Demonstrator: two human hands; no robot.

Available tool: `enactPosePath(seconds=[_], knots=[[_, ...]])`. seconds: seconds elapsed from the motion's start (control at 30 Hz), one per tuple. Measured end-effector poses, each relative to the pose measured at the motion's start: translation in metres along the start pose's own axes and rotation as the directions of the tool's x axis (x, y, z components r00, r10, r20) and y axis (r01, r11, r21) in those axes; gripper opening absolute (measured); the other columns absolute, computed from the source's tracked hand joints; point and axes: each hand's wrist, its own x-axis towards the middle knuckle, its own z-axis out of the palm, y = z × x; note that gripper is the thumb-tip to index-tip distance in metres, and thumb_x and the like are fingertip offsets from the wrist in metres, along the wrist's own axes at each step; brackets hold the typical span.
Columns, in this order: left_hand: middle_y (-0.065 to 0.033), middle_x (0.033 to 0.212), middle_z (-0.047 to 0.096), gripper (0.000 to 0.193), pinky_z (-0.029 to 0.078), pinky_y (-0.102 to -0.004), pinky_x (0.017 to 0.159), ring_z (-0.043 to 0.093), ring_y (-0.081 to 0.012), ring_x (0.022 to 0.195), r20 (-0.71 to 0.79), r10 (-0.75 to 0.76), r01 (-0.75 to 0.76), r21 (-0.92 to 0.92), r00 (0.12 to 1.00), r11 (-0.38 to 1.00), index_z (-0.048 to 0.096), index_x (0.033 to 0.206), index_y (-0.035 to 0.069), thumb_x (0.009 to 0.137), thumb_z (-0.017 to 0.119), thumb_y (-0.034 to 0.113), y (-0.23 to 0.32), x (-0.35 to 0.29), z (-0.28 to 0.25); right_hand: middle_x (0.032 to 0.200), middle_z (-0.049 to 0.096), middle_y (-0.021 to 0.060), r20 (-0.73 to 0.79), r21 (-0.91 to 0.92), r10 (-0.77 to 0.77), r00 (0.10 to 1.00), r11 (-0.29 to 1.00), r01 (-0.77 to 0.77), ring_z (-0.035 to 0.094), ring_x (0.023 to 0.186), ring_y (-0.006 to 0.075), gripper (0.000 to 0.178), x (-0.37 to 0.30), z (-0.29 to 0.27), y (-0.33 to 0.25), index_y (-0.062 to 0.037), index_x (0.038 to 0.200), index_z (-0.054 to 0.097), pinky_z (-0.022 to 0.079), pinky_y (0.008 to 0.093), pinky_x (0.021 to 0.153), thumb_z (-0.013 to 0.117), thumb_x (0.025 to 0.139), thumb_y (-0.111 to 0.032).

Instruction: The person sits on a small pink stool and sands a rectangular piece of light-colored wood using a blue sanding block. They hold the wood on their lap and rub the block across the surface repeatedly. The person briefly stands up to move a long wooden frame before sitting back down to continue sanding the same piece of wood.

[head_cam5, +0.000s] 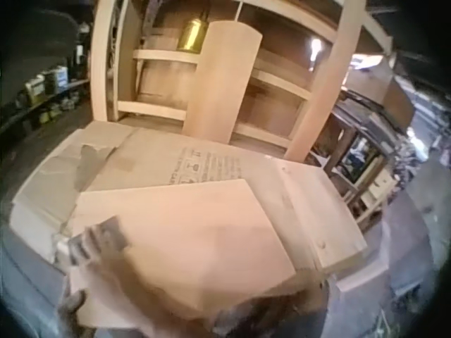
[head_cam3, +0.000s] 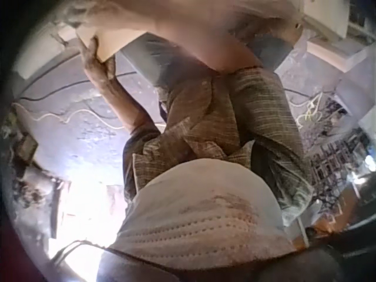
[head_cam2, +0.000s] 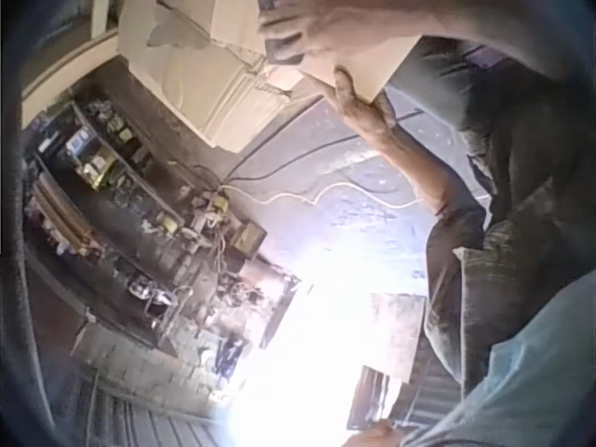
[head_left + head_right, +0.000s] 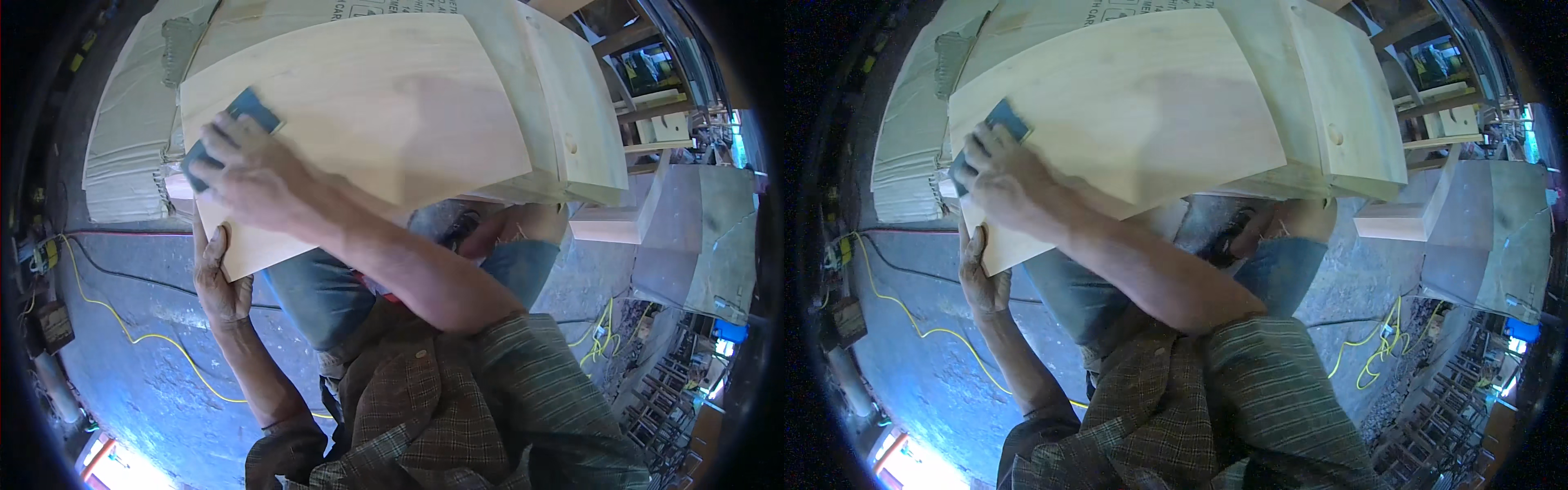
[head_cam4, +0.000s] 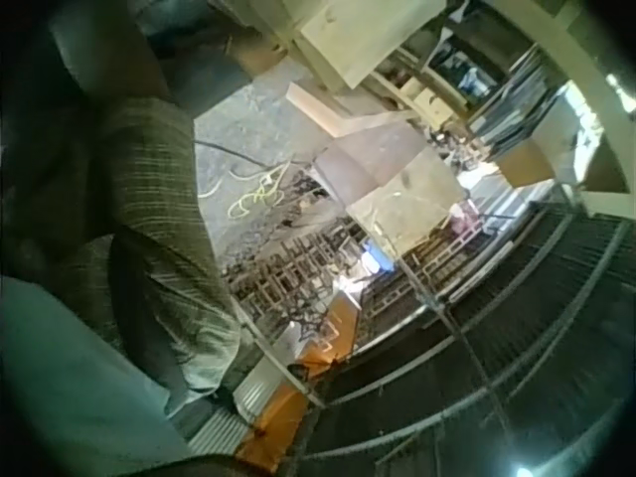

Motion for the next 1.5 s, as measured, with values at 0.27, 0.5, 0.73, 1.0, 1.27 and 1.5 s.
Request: enactPosePath(seconds=[0.27, 0.5, 0.73, 1.0, 1.27, 1.5], knots=[[-0.019, 0.14, 0.041, 0.071, 0.048, -0.0375, 0.097, 0.051, -0.0279, 0.123, 0.055, 0.032, -0.033, 0.029, 0.998, 0.999, 0.018, 0.149, 0.003, 0.089, 0.055, 0.013, -0.001, 0.004, 0.0, 0.104, 0.065, 0.0126, 0.05, -0.014, 0.709, 0.703, 0.704, -0.71, 0.053, 0.113, 0.0316, 0.025, -0.11, -0.134, 0.176, -0.0094, 0.099, 0.069, 0.042, 0.0475, 0.095, 0.061, 0.077, -0.019], [-0.0185, 0.139, 0.042, 0.07, 0.047, -0.039, 0.097, 0.051, -0.0283, 0.122, 0.06, 0.006, -0.006, 0.001, 0.998, 1.0, 0.02, 0.148, 0.002, 0.088, 0.056, 0.012, 0.004, 0.007, -0.007, 0.115, 0.062, 0.0149, 0.055, 0.012, 0.102, 0.993, 0.995, -0.103, 0.044, 0.125, 0.0359, 0.029, 0.028, 0.036, 0.006, -0.0077, 0.102, 0.068, 0.034, 0.0529, 0.101, 0.06, 0.078, -0.023], [-0.0193, 0.139, 0.041, 0.074, 0.043, -0.0392, 0.103, 0.047, -0.03, 0.125, 0.09, 0.045, -0.048, 0.028, 0.995, 0.998, 0.021, 0.146, -0.001, 0.085, 0.06, 0.014, -0.004, 0.005, -0.006, 0.111, 0.063, 0.0148, 0.224, 0.022, 0.36, 0.906, 0.927, -0.374, 0.061, 0.1, 0.0297, 0.024, -0.017, -0.031, 0.073, -0.0104, 0.105, 0.068, 0.048, 0.0407, 0.087, 0.054, 0.091, -0.024], [-0.0194, 0.14, 0.041, 0.072, 0.046, -0.0401, 0.1, 0.048, -0.0296, 0.125, 0.095, 0.044, -0.042, -0.019, 0.994, 0.999, 0.02, 0.147, 0.001, 0.087, 0.057, 0.012, -0.004, 0.007, 0.004, 0.1, 0.066, 0.0141, 0.159, -0.232, 0.653, 0.741, 0.754, -0.615, 0.061, 0.098, 0.031, 0.026, -0.055, -0.097, 0.121, -0.0122, 0.104, 0.068, 0.048, 0.0435, 0.089, 0.057, 0.088, -0.029], [-0.0202, 0.144, 0.037, 0.076, 0.046, -0.0381, 0.1, 0.047, -0.0297, 0.126, 0.072, 0.021, -0.019, -0.017, 0.997, 1.0, 0.015, 0.149, 0.002, 0.085, 0.055, 0.006, 0.001, 0.005, -0.007, 0.101, 0.064, 0.0116, 0.251, 0.163, 0.108, 0.962, 0.975, -0.152, 0.055, 0.108, 0.0313, 0.022, 0.027, 0.017, -0.007, -0.0139, 0.099, 0.071, 0.047, 0.0437, 0.089, 0.058, 0.081, -0.014], [-0.0201, 0.145, 0.035, 0.076, 0.045, -0.0369, 0.101, 0.045, -0.028, 0.129, 0.137, 0.036, -0.025, -0.079, 0.99, 0.997, 0.015, 0.15, 0.003, 0.085, 0.055, 0.006, -0.002, 0.012, 0.002, 0.113, 0.065, 0.0119, 0.084, 0.144, 0.66, 0.746, 0.733, -0.665, 0.063, 0.097, 0.0179, 0.03, -0.085, -0.124, 0.19, 0.0012, 0.117, 0.062, 0.051, 0.0303, 0.086, 0.049, 0.094, -0.013]])
